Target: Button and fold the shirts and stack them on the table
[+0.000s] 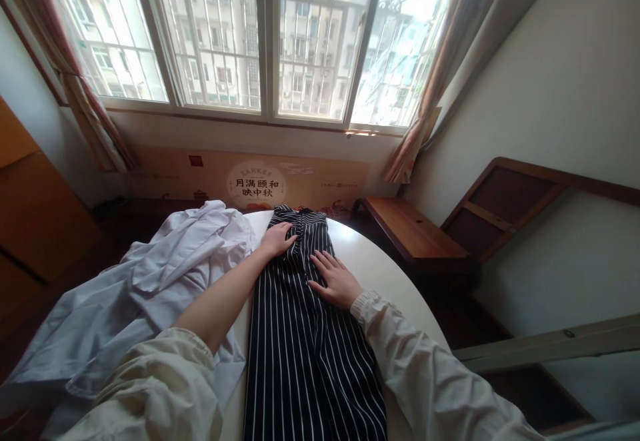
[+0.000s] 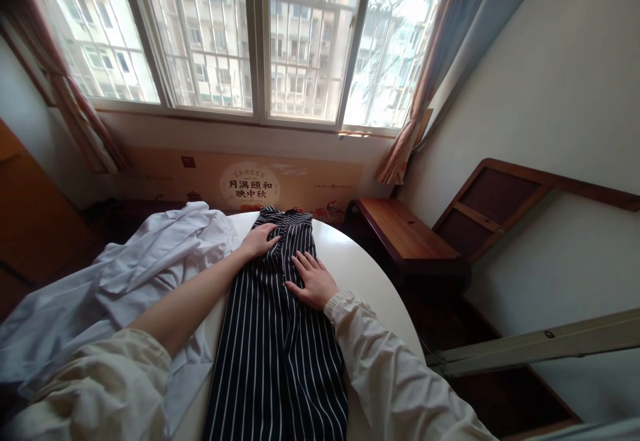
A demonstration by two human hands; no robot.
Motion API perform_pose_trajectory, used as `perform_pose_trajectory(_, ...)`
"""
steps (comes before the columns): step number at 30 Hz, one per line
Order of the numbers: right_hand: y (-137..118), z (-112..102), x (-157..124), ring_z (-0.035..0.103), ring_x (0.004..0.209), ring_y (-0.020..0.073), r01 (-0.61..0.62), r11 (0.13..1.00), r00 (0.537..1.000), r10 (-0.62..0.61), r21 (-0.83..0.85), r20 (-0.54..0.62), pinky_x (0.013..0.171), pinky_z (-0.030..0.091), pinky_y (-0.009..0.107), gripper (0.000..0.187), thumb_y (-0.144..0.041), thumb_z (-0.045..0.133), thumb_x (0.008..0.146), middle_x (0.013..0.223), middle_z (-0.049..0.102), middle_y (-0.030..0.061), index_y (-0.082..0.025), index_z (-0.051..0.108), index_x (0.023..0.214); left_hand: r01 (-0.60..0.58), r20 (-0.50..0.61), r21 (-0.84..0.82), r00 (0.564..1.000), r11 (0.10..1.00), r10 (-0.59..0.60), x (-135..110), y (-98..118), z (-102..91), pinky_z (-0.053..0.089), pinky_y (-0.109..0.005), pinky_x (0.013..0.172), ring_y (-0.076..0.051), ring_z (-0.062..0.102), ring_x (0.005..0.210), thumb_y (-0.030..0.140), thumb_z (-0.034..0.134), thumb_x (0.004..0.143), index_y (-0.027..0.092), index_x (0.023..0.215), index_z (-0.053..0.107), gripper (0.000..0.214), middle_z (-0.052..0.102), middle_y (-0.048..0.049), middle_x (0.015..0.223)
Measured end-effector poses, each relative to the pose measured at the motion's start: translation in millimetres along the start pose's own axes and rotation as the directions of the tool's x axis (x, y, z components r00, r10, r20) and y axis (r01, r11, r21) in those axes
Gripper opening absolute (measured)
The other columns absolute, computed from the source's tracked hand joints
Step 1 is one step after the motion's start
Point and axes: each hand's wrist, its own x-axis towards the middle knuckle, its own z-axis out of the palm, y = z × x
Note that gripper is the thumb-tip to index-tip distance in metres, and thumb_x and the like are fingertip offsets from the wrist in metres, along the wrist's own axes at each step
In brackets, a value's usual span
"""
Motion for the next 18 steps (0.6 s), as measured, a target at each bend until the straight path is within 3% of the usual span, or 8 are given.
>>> perform_pose_trajectory(3, -0.6, 0.0, -1.3, 0.020, 0.162, 0.0330, 0.000, 1.000, 1.000, 0.000, 0.000, -0.002, 0.131, 0.019, 0.055, 0.085, -0.073, 0.041, 0.101, 0.174, 0.026, 0.0069, -0.023, 0.028, 0.168, 0.088, 0.097, 0.057, 0.991, 0.995, -0.093, 8.5, -0.9, 13.2, 0.024, -0.050, 0.128, -0.032, 0.032, 0.157, 0.060, 0.044, 0.101, 0.023, 0.155, 0.051, 0.066, 0.041, -0.0116, 0.168)
perform_pose_trajectory(6, -0.6, -0.6, -0.3, 0.019, 0.162, 0.0325, -0.008, 1.000, 1.000, 0.008, 0.001, 0.000, 0.132, 0.017, 0.053, 0.086, -0.074, 0.040, 0.101, 0.175, 0.025, 0.0070, -0.023, 0.026, 0.169, 0.186, 0.107, 0.093, 0.975, 0.978, -0.195, 13.8, 0.2, 20.7, 0.019, -0.052, 0.129, -0.032, 0.024, 0.161, 0.066, 0.036, 0.101, 0.024, 0.160, 0.045, 0.073, 0.031, -0.0108, 0.173)
perform_pose_trajectory(14, 1.1, -2.0, 4.2, 0.015, 0.163, 0.0317, -0.074, 0.997, 0.997, 0.074, -0.024, 0.021, 0.132, 0.013, 0.051, 0.091, -0.080, 0.032, 0.100, 0.175, 0.022, 0.0068, -0.022, 0.024, 0.170, 0.402, 0.045, 0.160, 0.909, 0.901, -0.414, 21.6, 4.8, 21.0, 0.012, -0.051, 0.132, -0.031, 0.016, 0.163, 0.065, 0.028, 0.100, 0.017, 0.166, 0.035, 0.082, 0.023, -0.0111, 0.175)
perform_pose_trajectory(18, -0.3, -2.2, 3.8, 0.014, 0.163, 0.0305, -0.070, 0.996, 0.997, 0.071, -0.047, 0.025, 0.132, 0.013, 0.051, 0.091, -0.080, 0.030, 0.100, 0.176, 0.020, 0.0061, -0.021, 0.023, 0.170, 0.444, 0.042, 0.161, 0.889, 0.881, -0.456, 23.7, 5.6, 20.1, 0.013, -0.051, 0.132, -0.031, 0.016, 0.163, 0.063, 0.029, 0.100, 0.018, 0.165, 0.036, 0.080, 0.024, -0.0099, 0.175)
